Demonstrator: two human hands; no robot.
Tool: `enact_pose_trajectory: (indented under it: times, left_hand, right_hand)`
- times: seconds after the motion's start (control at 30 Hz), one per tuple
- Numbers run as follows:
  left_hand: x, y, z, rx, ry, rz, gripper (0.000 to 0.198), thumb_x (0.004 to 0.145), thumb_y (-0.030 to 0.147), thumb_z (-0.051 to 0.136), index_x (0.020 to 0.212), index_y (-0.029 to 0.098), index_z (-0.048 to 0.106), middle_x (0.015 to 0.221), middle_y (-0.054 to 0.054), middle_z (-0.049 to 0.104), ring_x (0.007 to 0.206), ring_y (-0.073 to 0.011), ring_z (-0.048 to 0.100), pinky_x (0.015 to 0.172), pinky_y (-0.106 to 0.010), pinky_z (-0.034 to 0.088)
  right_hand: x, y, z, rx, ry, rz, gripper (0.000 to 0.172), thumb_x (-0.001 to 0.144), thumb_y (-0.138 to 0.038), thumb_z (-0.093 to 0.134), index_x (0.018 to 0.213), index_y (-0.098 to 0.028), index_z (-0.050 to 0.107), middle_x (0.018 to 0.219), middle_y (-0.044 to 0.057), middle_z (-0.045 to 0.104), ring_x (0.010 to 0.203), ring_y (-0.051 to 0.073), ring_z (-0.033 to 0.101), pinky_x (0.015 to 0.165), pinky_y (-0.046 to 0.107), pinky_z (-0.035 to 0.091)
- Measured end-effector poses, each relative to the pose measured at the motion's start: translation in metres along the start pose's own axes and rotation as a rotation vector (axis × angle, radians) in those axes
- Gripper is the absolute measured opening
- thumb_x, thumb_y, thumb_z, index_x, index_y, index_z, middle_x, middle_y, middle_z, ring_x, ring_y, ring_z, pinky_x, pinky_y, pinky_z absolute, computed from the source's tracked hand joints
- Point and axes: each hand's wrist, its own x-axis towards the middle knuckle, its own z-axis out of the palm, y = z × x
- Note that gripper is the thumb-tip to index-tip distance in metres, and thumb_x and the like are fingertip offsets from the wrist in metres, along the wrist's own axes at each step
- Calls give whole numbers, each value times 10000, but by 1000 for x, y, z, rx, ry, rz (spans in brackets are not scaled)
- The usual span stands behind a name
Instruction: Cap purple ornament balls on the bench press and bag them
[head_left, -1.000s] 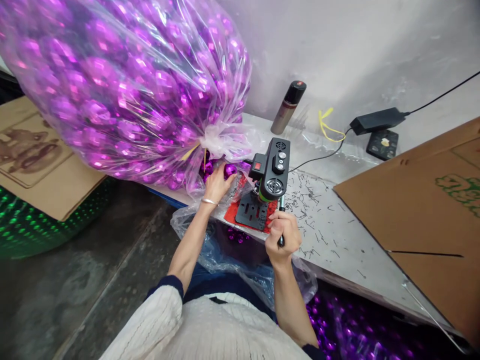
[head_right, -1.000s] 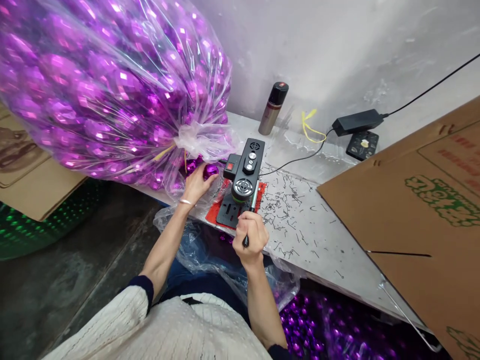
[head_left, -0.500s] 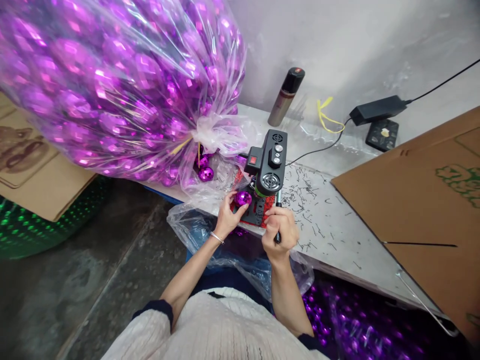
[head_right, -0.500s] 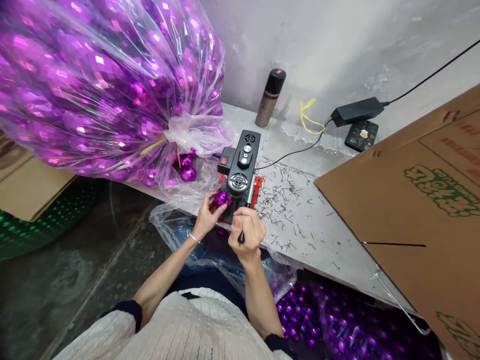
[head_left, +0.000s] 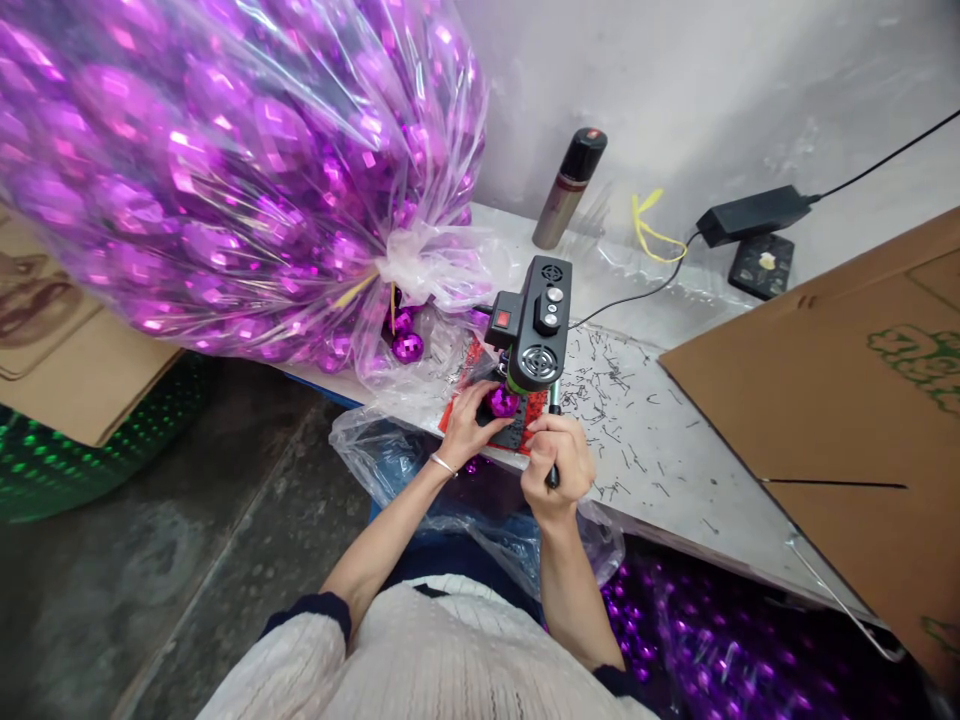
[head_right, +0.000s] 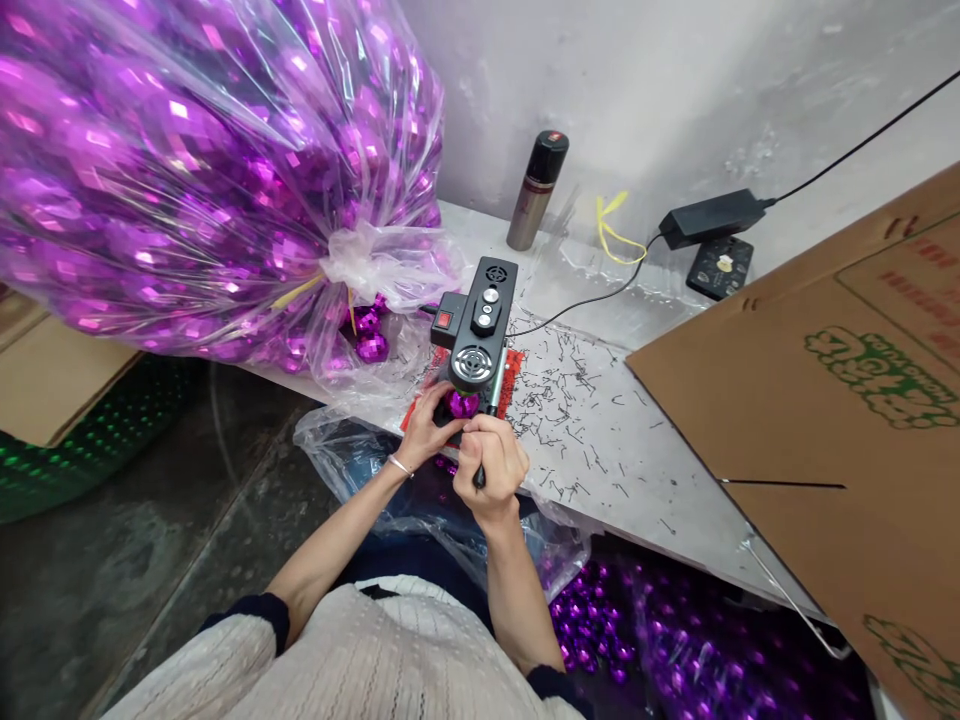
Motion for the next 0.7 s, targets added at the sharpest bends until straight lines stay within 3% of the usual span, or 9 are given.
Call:
enact_pose_trajectory:
  times: [0.23, 0.43, 0.7]
  left_hand:
    - [-1, -3, -5, -47, -41, 14, 536, 856, 446, 770, 1309, 214, 600, 1278, -122, 695, 1234, -264, 651, 1079, -445, 505]
    - [-1, -2, -5, -72, -63, -68, 550, 830, 466, 789, 1294, 222, 622, 1284, -125, 692, 1252, -278, 640, 1105, -470, 482]
    - [-1, -1, -5, -75, -69, -92, 548, 825, 444, 798, 1301, 232, 626, 1291, -126, 688, 1260, -281, 632, 1096, -468, 483]
  right_hand:
    - [-8, 3, 5, 0, 28, 13, 207, 958, -101, 458, 802, -206, 545, 774, 19, 629, 715, 125, 632, 630, 247, 500]
    - [-32, 17, 16, 40, 73, 16, 193, 987, -185, 443, 830, -210, 553, 803, 27, 625, 702, 136, 608, 636, 280, 510]
    - [-40, 23, 26, 31, 155, -7, 249, 1014, -228, 414, 797, -213, 535, 785, 18, 619, 696, 140, 600, 729, 347, 500]
